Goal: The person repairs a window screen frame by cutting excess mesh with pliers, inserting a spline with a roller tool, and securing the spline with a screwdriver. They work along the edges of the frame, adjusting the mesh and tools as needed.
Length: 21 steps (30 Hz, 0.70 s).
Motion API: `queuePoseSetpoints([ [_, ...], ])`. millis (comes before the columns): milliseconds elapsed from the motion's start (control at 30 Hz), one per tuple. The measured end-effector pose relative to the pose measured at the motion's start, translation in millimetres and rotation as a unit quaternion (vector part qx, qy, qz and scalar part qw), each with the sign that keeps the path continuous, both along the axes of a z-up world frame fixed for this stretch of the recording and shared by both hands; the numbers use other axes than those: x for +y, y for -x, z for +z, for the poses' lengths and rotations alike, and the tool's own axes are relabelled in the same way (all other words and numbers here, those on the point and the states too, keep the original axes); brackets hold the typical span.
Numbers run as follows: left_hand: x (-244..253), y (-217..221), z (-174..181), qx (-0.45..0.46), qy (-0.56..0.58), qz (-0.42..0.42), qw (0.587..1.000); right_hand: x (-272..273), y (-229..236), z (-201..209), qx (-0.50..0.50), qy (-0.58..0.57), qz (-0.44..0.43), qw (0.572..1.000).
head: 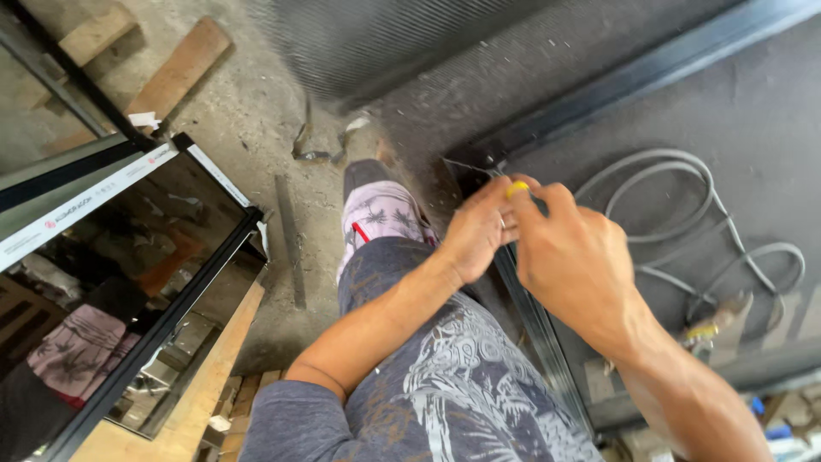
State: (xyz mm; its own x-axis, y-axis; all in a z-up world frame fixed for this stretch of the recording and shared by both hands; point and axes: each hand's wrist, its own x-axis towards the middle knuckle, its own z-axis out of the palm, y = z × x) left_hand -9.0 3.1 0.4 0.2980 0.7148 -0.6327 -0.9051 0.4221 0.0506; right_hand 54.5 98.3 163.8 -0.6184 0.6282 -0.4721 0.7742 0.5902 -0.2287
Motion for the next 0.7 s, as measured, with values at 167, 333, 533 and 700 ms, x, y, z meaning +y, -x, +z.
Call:
queuePoseSetpoints([
  [167,2,6,2,0.008,-0.034,-0.044,0.998,-11,-5,3,0.063,-0.009,-0.017,0.998],
  [333,4,5,3,0.018,-0.027,-0.057,0.998,-4,-6,5,0.044,0.005,-0.027,0.999],
  [533,9,1,1,0.005,0.016,-0.038,0.999,19,13,3,-0.012,0.009,0.019,1.0],
  [700,6,4,-9,-0.062,0.012,-0.006,0.998,22,30,-11,-0.116,0.022,0.049,0.992],
])
